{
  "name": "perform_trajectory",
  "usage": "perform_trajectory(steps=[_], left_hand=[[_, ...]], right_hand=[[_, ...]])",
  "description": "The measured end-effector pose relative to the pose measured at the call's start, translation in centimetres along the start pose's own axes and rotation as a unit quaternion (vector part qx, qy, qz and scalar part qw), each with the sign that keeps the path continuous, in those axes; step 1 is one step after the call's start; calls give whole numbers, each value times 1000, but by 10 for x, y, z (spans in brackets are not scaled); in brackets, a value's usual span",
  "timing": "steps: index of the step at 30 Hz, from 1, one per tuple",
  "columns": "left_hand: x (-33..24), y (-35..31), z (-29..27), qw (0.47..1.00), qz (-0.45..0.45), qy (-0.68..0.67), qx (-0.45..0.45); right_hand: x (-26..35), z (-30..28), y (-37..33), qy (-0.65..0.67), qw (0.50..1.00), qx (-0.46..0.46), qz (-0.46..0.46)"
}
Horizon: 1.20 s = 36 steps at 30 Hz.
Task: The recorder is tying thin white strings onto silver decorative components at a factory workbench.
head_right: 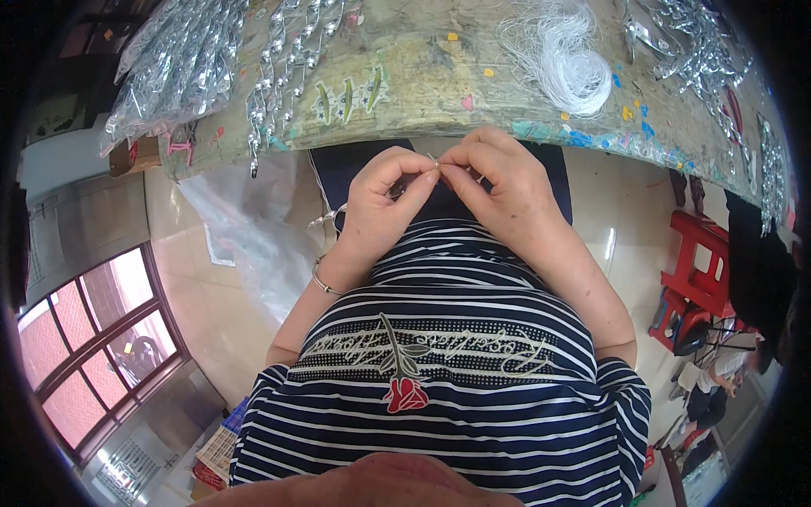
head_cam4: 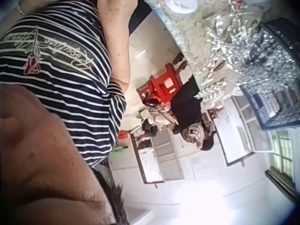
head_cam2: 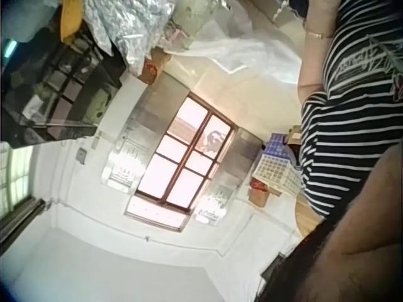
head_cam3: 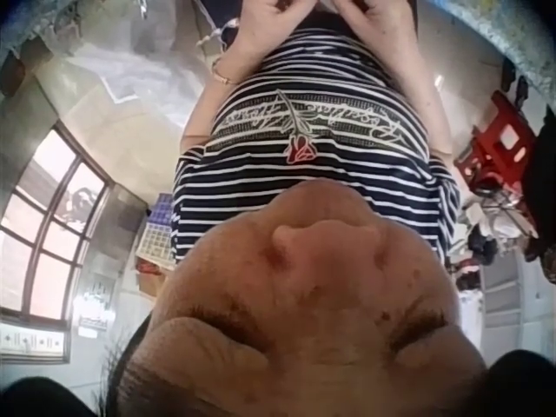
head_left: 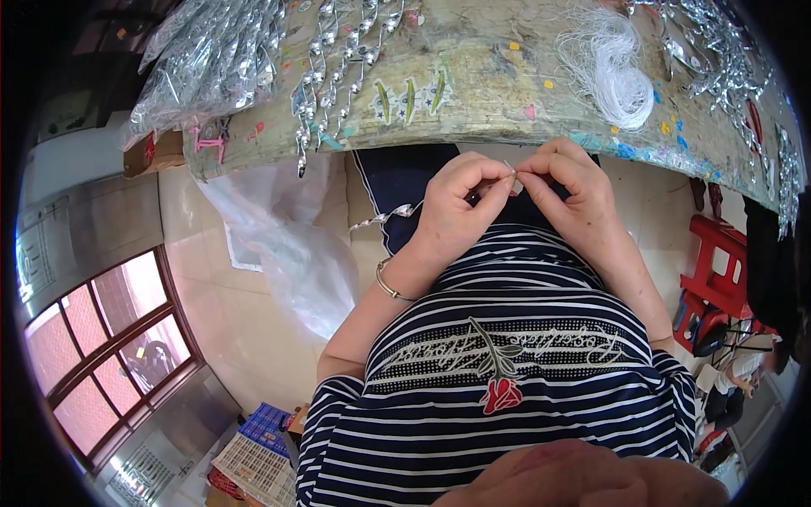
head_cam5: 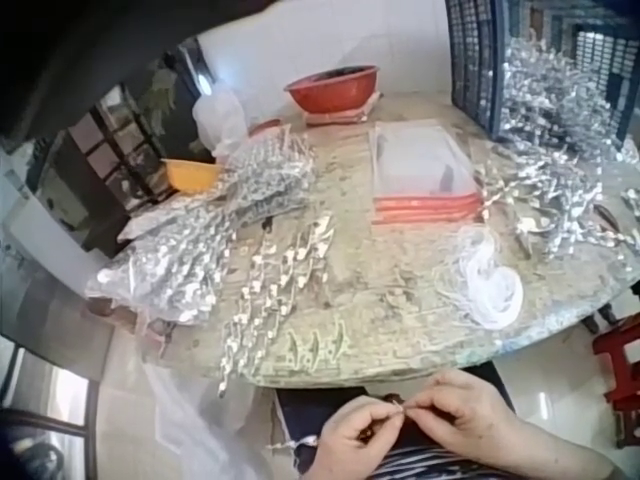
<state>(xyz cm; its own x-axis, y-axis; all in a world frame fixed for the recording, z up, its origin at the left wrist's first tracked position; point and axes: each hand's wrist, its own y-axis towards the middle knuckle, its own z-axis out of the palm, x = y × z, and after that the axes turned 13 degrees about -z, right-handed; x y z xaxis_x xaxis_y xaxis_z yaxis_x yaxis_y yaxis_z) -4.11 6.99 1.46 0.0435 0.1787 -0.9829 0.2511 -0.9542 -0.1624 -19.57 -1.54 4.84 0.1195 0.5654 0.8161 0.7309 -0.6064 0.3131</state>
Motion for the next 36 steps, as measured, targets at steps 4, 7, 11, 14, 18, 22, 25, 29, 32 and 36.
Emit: perform_trajectory(steps=[4, 7, 11, 14, 18, 22, 25, 29, 32, 36], left_hand=[[-2, -1, 1, 994, 46, 93, -29], [1, 0, 4, 991, 50, 119, -43], [0, -1, 2, 998, -51, 44, -8], [0, -3, 3, 986, -126, -113, 2], [-8, -2, 0, 971, -187, -145, 23], [-8, -2, 0, 974, -179, -135, 29], [-3, -1, 1, 977, -161, -135, 26], [1, 0, 0, 988, -121, -88, 23], [2, 0, -1, 992, -115, -56, 23], [0, 0, -2, 991, -126, -44, 23]], right_hand=[[-1, 0, 1, -23, 1000, 6, -20], [-2, 3, 1, -51, 998, 17, -23], [-1, 4, 1, -27, 1000, -4, 9], [-6, 4, 1, 44, 998, -1, 42], [-13, 4, -2, 256, 954, -20, 155], [-14, 5, -3, 310, 935, -21, 170], [-13, 3, -3, 257, 955, -9, 148], [-18, 3, -4, 221, 965, 17, 139], [-20, 4, -4, 215, 964, 32, 152], [-17, 6, -3, 344, 914, -20, 212]])
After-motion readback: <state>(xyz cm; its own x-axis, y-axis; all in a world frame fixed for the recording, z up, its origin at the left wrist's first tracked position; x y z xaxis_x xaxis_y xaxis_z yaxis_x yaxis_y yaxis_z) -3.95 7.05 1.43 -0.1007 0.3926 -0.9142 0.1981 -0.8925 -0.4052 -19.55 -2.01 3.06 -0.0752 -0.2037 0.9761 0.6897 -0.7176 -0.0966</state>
